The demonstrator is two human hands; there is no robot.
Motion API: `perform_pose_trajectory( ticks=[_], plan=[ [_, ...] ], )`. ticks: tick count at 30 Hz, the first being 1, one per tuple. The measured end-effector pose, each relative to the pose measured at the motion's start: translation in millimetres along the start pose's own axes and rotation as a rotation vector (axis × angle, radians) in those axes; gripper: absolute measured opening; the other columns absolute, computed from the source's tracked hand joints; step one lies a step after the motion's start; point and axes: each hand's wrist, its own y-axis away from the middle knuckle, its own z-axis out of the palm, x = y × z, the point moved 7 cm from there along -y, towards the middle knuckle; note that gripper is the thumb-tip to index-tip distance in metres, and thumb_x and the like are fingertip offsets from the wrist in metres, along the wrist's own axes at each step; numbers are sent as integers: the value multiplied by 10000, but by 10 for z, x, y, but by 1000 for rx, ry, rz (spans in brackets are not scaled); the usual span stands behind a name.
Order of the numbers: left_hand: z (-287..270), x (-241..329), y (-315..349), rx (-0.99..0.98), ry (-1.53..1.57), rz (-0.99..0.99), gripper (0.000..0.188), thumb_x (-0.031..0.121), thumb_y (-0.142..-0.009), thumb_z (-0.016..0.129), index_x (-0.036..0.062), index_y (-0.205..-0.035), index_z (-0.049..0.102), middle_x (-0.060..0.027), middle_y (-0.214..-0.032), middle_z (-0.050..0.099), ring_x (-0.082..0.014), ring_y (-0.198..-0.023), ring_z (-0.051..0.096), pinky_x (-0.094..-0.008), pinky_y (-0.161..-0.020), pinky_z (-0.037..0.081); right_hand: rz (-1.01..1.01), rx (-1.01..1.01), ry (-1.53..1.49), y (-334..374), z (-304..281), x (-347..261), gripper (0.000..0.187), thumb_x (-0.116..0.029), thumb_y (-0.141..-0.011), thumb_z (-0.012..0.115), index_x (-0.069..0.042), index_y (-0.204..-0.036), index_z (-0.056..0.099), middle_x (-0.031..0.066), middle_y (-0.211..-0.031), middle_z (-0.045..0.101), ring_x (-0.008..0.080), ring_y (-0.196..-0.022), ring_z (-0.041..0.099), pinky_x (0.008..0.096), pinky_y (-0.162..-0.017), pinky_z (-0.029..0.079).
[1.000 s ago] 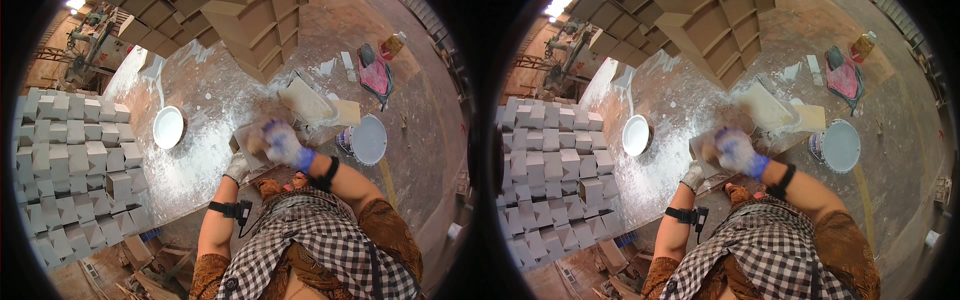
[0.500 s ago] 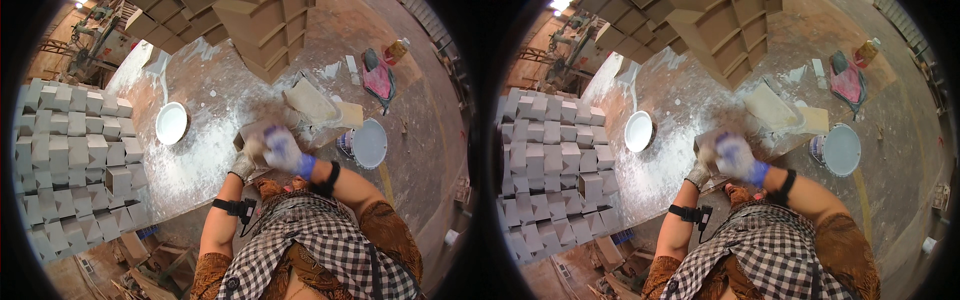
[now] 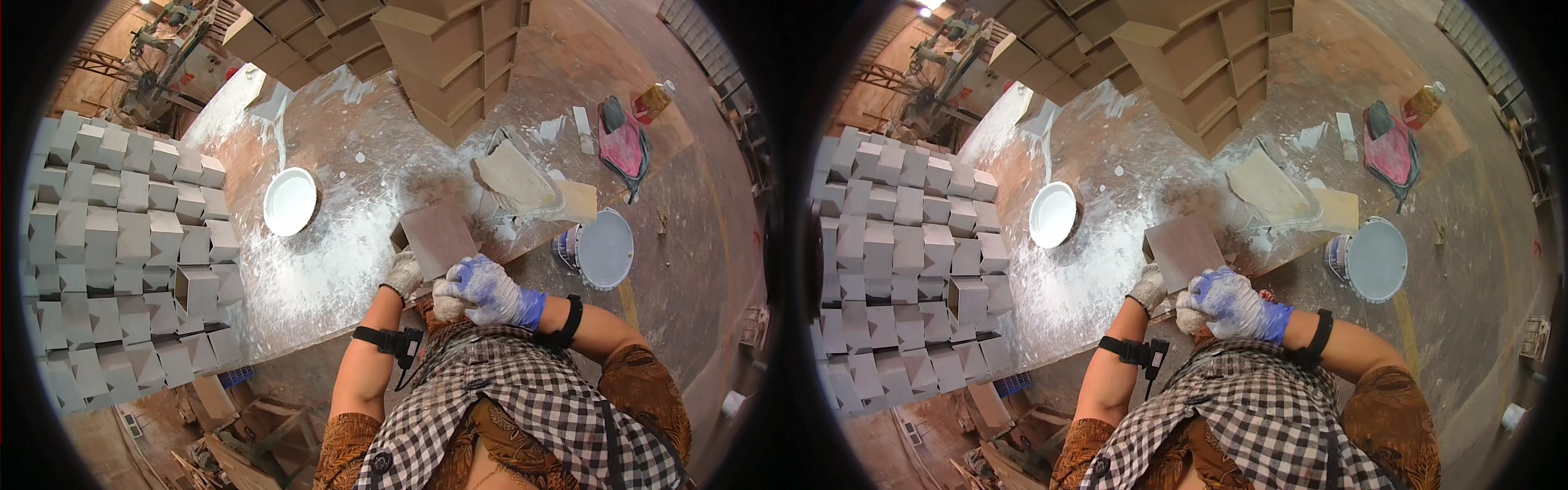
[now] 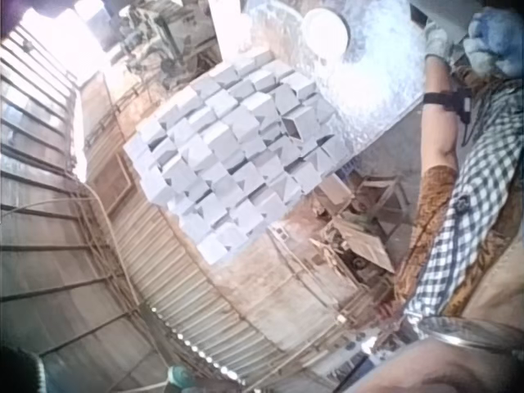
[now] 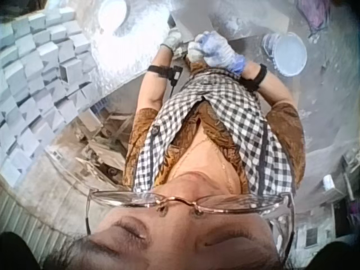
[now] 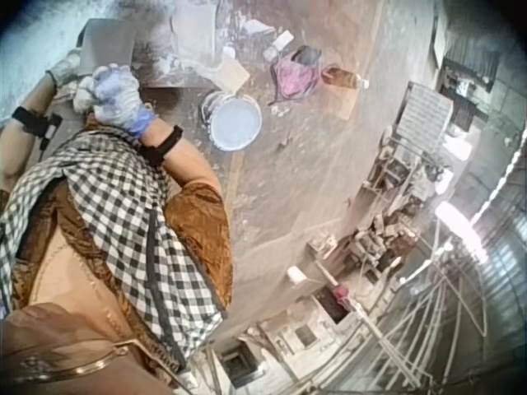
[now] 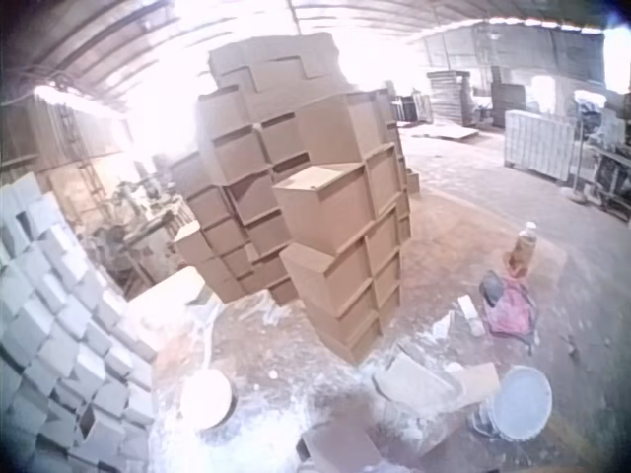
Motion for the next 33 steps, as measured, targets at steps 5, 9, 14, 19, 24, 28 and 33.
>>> perform_pose_trajectory(
  ticks=[5, 9, 14, 19, 24, 28, 33],
  plan=[
    [-205, 551, 146, -95, -501, 13, 382, 284, -873, 485, 59, -1174, 558, -163, -1131, 585, -305, -1044, 553, -368, -862, 451, 362, 292, -831, -366, -65, 791, 211, -113, -729, 575, -56, -932, 587, 76, -867, 564, 189, -835, 556, 341, -744, 468],
    [-232, 463, 142, -28, -246, -106, 437, 355, -896, 434, 62, -1202, 537, -162, -1184, 558, -307, -1071, 542, -368, -873, 444, 489, 151, -199, -898, -447, 1294, 262, -145, -761, 591, -62, -1007, 562, 82, -1003, 576, 183, -961, 549, 320, -829, 458],
    [-295, 709, 170, -92, -174, -172, 458, 382, -910, 411, 63, -1218, 526, -157, -1212, 545, -297, -1084, 539, -364, -883, 438, 737, 458, -776, -738, -296, 1838, 532, -124, -722, 669, -31, -1208, 473, 159, -1180, 525, 270, -1067, 520, 327, -926, 406],
    [-360, 774, 267, -101, -159, -234, 472, 395, -924, 384, 63, -1233, 514, -147, -1225, 541, -284, -1116, 522, -357, -903, 423, 527, 641, 451, -310, -759, 1385, 655, -241, -713, 692, -14, -1262, 415, 211, -1280, 438, 348, -1205, 399, 378, -999, 339],
    [-237, 599, 117, -29, -197, -155, 483, 396, -930, 360, 63, -1254, 492, -166, -1242, 524, -286, -1128, 514, -356, -896, 424, 1145, 353, 163, 374, -793, 2077, 825, -383, -644, 742, -1, -1281, 384, 215, -1242, 487, 336, -1156, 472, 367, -973, 379],
    [-166, 399, 59, -9, -108, -129, 473, 379, -928, 361, 72, -1269, 476, -178, -1245, 515, -291, -1120, 517, -361, -891, 429, 1061, -25, 270, 70, -752, 1860, 684, -428, -585, 755, -21, -1103, 569, 181, -1120, 580, 319, -1053, 546, 366, -916, 429],
    [-243, 563, 118, -92, -301, -126, 450, 362, -915, 375, 75, -1238, 503, -168, -1228, 526, -297, -1104, 524, -371, -885, 434, 1006, 229, 230, 174, -890, 1676, 574, -338, -572, 781, -46, -1031, 597, 171, -1082, 584, 312, -1032, 550, 365, -901, 434]
  ],
)
